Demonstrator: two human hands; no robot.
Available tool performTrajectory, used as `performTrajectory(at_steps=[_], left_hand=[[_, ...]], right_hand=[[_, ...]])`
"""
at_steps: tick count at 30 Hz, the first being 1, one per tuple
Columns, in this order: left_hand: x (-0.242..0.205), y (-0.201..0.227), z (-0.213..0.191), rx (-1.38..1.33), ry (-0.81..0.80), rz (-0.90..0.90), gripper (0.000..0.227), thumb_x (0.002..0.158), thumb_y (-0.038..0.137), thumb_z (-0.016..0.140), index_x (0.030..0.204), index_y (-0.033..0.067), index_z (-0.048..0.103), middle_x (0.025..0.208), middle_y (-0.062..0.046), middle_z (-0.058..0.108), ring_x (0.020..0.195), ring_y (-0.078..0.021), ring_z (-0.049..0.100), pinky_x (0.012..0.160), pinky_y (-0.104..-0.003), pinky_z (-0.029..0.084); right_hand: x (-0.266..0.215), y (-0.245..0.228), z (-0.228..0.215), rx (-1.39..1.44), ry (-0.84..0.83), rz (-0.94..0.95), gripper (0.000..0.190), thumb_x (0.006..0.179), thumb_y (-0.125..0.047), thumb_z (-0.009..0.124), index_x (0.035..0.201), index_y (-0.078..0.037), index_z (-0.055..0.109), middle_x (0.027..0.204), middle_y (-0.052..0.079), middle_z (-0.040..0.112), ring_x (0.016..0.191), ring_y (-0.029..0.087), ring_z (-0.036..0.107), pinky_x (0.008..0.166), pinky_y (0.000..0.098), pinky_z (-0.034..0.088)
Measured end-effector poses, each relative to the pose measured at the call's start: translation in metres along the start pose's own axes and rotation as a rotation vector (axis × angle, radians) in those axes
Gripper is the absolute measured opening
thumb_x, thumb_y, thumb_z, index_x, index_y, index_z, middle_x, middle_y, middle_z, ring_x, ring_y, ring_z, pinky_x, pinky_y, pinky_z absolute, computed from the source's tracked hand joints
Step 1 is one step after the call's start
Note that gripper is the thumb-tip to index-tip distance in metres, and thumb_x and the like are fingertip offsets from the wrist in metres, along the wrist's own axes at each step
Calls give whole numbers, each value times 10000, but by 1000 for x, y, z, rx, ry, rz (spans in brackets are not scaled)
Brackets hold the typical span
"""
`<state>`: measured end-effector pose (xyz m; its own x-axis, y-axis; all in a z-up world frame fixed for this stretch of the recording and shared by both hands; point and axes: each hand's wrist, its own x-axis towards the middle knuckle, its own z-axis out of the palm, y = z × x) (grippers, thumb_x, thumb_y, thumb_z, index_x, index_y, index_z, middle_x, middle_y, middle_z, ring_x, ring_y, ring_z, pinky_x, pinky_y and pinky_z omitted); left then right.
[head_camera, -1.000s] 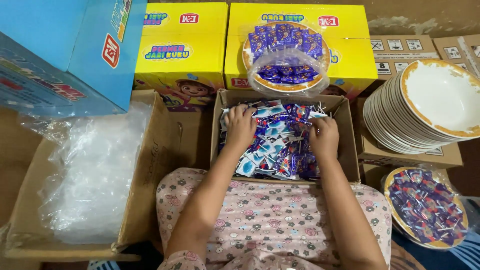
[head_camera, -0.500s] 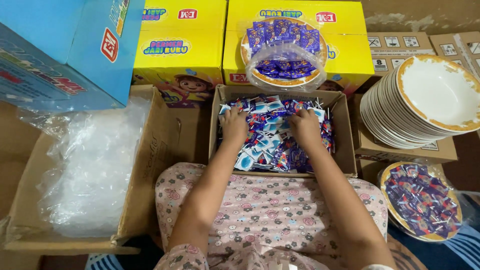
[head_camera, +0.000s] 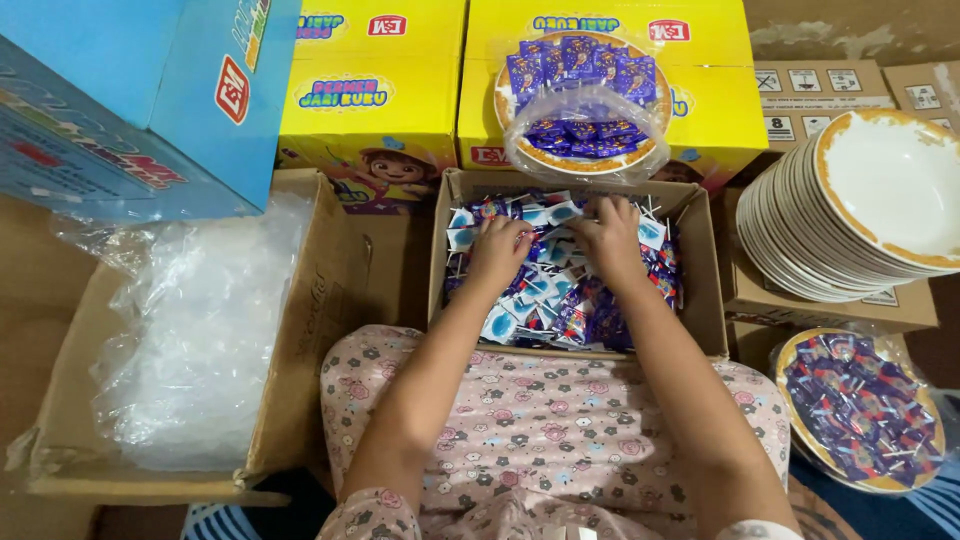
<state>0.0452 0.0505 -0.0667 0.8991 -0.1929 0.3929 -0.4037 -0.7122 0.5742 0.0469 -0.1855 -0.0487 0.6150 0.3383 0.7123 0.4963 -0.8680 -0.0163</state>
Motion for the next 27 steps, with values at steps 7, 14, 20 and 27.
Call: performTrajectory(at_steps=[7,14,20,27], left_hand=[[-3,35,-3,-1088,-308,-399,484,1059,440,579,1387,87,618,1075,-151,710,839,-207,746,713,-248,632],[-2,33,-15,-1352,-369,-385,525,999,229,687,1478,109,511,1056,-65,635,917,-174,735,718,-262,656],[-7,10,0,-1276,-492,-278,896,932,36,730,1626,221,194,1131,-116,583,964,-189,655,733,-316,645],[-11,4,0,-1259,-694,-197,933,905,-11,749,1597,208,163,1070,-87,619,923,-121,662,797,-231,597]], right_hand=[[0,-40,-39,353,180,-42,99,933,-118,783,1023,-152,806,935,67,662,816,296,628,723,415,503],[8,-60,-63,553,147,-69,192,921,-98,768,1112,-85,777,1117,103,739,964,301,731,817,403,588],[11,-45,-63,580,122,-32,312,1032,-41,531,1289,-5,705,1232,207,703,1102,426,674,918,506,533],[4,-38,-52,355,-20,-292,241,1092,-180,500,1124,-77,715,1126,99,723,1022,330,672,865,429,546]])
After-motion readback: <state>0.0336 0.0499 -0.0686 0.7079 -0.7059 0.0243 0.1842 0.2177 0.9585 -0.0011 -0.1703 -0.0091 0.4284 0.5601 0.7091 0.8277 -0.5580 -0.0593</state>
